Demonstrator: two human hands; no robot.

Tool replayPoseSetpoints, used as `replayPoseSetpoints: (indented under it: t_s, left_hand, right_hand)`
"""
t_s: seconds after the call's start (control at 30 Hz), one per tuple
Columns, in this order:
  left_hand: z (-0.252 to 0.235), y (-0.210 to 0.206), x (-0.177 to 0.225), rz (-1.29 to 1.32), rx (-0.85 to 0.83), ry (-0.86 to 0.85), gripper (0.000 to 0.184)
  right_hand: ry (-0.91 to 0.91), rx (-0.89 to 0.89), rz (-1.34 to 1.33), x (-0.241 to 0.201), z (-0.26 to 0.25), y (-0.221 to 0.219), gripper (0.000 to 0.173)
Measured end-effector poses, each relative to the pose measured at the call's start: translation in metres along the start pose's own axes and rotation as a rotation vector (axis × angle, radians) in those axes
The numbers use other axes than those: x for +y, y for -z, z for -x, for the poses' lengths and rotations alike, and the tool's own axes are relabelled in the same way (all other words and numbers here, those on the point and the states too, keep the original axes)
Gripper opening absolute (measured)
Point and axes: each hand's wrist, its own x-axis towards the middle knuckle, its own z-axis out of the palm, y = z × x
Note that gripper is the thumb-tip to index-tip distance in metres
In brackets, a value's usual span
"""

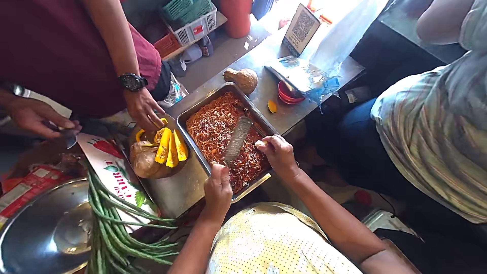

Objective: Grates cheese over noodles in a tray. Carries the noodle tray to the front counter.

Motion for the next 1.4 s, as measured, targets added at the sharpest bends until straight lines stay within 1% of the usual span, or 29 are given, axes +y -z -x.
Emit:
replayPoseSetpoints:
  t_s: [0.07,0.13,0.2,0.23,0.27,0.33,0.4,0.5,0.57,0.6,0.67,0.7,0.77,0.8,0.87,0.93,1.0,1.07,1.13,1.2,1.27,1.3,1.4]
  left_hand:
    - [0.003,-0.004,-0.007,-0.093,-0.083,0.057,0.031]
    - [0.003,-0.001,-0.002,-0.021,-0.023,0.029,0.029]
    - [0.007,0.003,0.005,0.055,0.052,-0.049,0.027]
    - [0.007,0.000,0.003,0.024,0.059,-0.080,0.029]
    - [0.009,-0.004,-0.004,-0.055,0.029,-0.079,0.032]
    - [0.011,-0.008,-0.015,-0.189,-0.066,0.000,0.032]
    - [0.010,-0.004,-0.014,-0.142,-0.069,0.075,0.030]
    - [0.007,-0.001,-0.009,0.113,-0.041,0.293,0.027]
    - [0.001,0.000,-0.007,0.336,-0.067,0.476,0.025]
    - [0.000,0.001,-0.004,0.435,-0.086,0.559,0.025]
    - [-0.002,0.001,0.002,0.557,-0.116,0.679,0.025]
    - [-0.003,0.000,0.004,0.600,-0.131,0.715,0.027]
    - [-0.002,-0.002,0.006,0.662,-0.159,0.759,0.029]
    - [-0.002,-0.003,0.006,0.681,-0.169,0.773,0.029]
    - [0.001,-0.005,0.005,0.703,-0.179,0.793,0.030]
    - [0.005,-0.007,0.004,0.728,-0.174,0.841,0.031]
    - [0.008,-0.008,0.005,0.763,-0.156,0.878,0.031]
    - [0.012,-0.006,0.007,0.782,-0.127,0.888,0.031]
    - [0.018,-0.004,0.006,0.785,-0.065,0.862,0.030]
    - [0.027,-0.001,0.002,0.749,0.013,0.803,0.028]
    - [0.036,0.000,-0.003,0.691,0.102,0.725,0.027]
    - [0.039,0.000,-0.006,0.669,0.149,0.681,0.025]
    - [0.045,0.001,-0.012,0.612,0.280,0.613,0.023]
  right_hand:
    - [0.024,-0.033,0.017,-0.003,-0.001,-0.001,0.024]
    - [0.032,-0.051,0.037,-0.006,-0.004,0.000,0.024]
    - [0.007,-0.067,0.052,-0.006,0.000,0.003,0.024]
    - [0.010,-0.067,0.055,-0.006,-0.002,0.003,0.024]
    - [0.017,-0.070,0.059,-0.007,-0.003,0.002,0.024]
    - [0.037,-0.097,0.066,-0.008,-0.004,0.001,0.024]
    - [0.036,-0.092,0.052,-0.004,-0.005,0.003,0.024]
    - [0.003,-0.048,0.007,-0.006,-0.004,0.013,0.025]
    - [-0.017,-0.066,-0.069,-0.021,-0.009,0.015,0.034]
    - [-0.012,-0.089,-0.118,-0.032,-0.009,0.016,0.035]
    - [0.022,-0.157,-0.212,-0.049,-0.009,0.015,0.029]
    - [0.048,-0.207,-0.244,-0.054,-0.009,0.013,0.024]
    - [0.123,-0.298,-0.210,-0.057,-0.012,0.006,0.018]
    - [0.165,-0.318,-0.151,-0.055,-0.013,0.001,0.017]
    - [0.253,-0.302,-0.024,-0.048,-0.015,-0.009,0.015]
    - [0.303,-0.265,0.070,-0.041,-0.017,-0.014,0.019]
    - [0.314,-0.226,0.100,-0.042,-0.019,-0.008,0.028]
    - [0.240,-0.231,0.116,-0.046,-0.024,0.014,0.035]
    - [0.062,-0.239,0.157,-0.037,-0.036,0.041,0.040]
    - [-0.161,-0.279,0.188,-0.010,-0.050,0.058,0.044]
    - [-0.342,-0.376,0.153,0.023,-0.059,0.057,0.044]
    - [-0.399,-0.435,0.097,0.036,-0.062,0.052,0.043]
    - [-0.447,-0.545,-0.012,0.051,-0.071,0.033,0.038]
